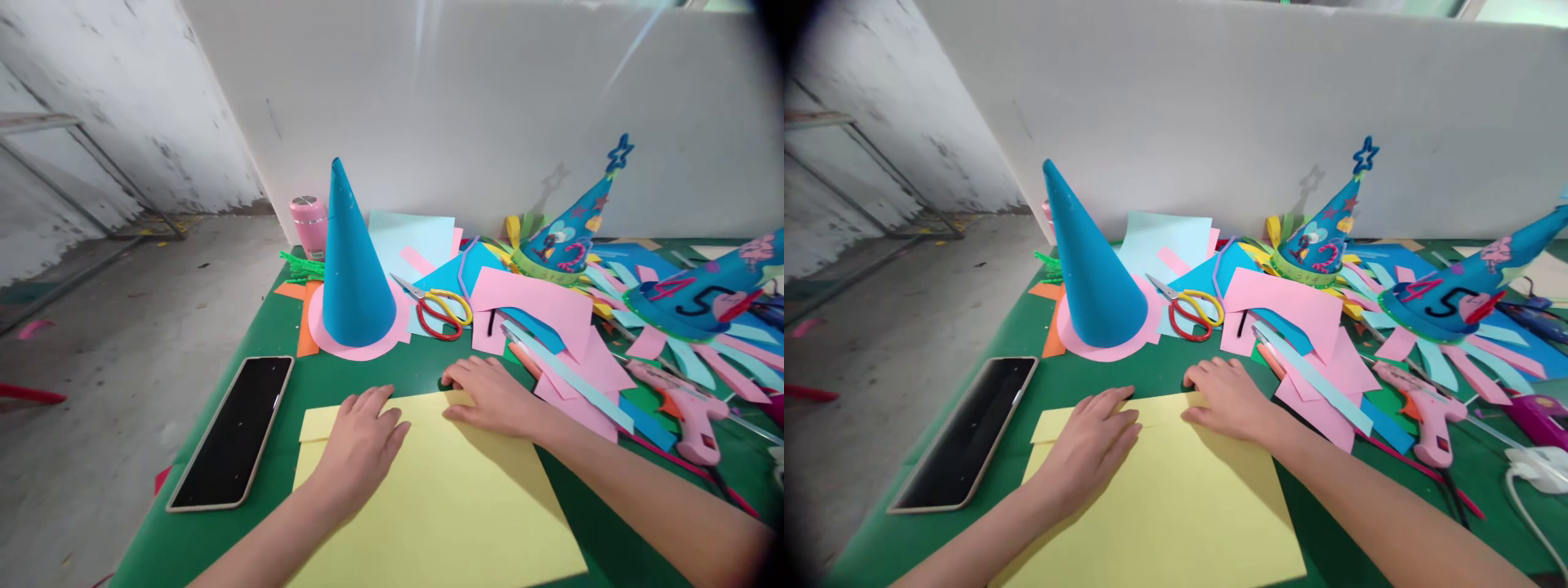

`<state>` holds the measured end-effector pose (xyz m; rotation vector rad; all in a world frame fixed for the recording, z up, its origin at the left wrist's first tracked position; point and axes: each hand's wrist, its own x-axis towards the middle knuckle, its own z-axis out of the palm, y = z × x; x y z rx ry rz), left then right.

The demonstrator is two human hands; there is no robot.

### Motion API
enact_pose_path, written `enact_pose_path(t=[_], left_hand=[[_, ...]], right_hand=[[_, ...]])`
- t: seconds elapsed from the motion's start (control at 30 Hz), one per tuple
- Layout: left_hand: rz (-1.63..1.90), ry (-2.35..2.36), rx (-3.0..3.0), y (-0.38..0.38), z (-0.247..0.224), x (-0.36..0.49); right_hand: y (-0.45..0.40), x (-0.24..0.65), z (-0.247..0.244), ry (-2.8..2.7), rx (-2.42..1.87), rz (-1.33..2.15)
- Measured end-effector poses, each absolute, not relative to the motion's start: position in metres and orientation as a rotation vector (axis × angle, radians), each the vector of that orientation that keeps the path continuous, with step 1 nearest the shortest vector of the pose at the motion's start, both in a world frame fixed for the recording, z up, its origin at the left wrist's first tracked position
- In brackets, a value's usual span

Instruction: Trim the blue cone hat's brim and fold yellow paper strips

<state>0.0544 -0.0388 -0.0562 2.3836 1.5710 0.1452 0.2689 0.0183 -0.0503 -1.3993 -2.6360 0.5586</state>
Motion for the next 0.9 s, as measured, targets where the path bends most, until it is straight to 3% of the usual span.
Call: enact_pose_path(t=[0.63, 0.9], left_hand=[[0.019, 1.032, 2.226, 0.006, 0.016, 0.065], [-0.065, 1.09, 2.081, 0.005, 0.035, 0.011]], right_hand=[[0.003, 0.265, 0.003, -2.667, -1.158, 0.845], [0.006, 0.29, 0.014, -2.5, -1.199, 1.304]])
